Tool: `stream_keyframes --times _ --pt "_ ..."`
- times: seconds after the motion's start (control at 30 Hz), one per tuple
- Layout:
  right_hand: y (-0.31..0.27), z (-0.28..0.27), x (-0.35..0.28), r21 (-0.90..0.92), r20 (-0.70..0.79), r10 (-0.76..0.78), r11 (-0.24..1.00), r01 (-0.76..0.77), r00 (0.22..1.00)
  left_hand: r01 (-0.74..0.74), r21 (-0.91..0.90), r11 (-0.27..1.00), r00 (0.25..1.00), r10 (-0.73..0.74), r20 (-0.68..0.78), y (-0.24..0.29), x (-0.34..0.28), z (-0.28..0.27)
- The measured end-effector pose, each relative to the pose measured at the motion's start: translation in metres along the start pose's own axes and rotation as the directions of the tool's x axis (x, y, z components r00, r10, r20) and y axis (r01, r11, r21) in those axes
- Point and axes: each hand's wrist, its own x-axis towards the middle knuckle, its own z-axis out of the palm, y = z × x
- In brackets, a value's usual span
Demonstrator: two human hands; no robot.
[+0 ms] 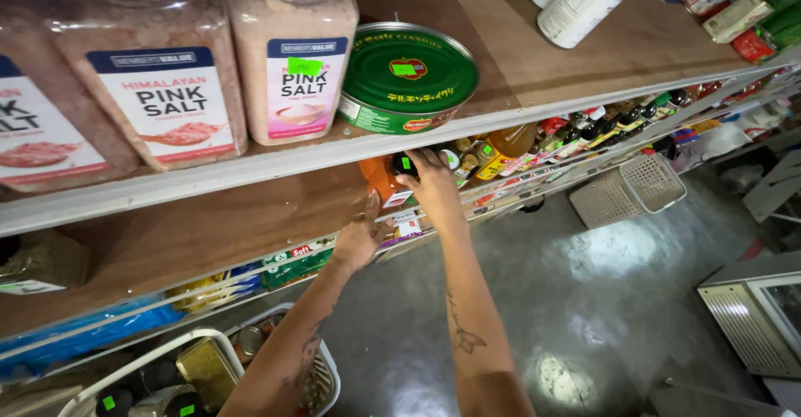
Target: Selecting various spice and seasoning bottles from grocery shelves and placing them into a shopping basket.
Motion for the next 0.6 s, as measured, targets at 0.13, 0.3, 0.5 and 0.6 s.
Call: stream_keyframes --times 0.13,0.3,0.5,0.6 --pt "-0.008 -0.001 0.002 -0.064 0.013 0.024 0.998 -0.023 1.0 0.022 -0.01 1.0 0.998 -0.022 0.055 0.003 0.0 -0.005" --pt "-0.007 0.002 0.022 -0.138 -0.126 0.03 0.989 -0.047 0.992 -0.084 -0.219 0.972 0.995 0.069 -0.074 -0.007 0.002 -0.004" --pt "0.065 0.109 0.072 0.078 -0.161 -0.068 0.994 0.082 0.985 -0.116 -0.107 0.987 0.952 0.08 -0.295 -0.054 -0.014 -0.025" --pt "0.045 0.111 0.095 0.008 -0.182 -0.161 0.986 0.165 0.97 -0.154 -0.059 0.986 0.867 0.106 -0.487 -0.03 -0.037 -0.086"
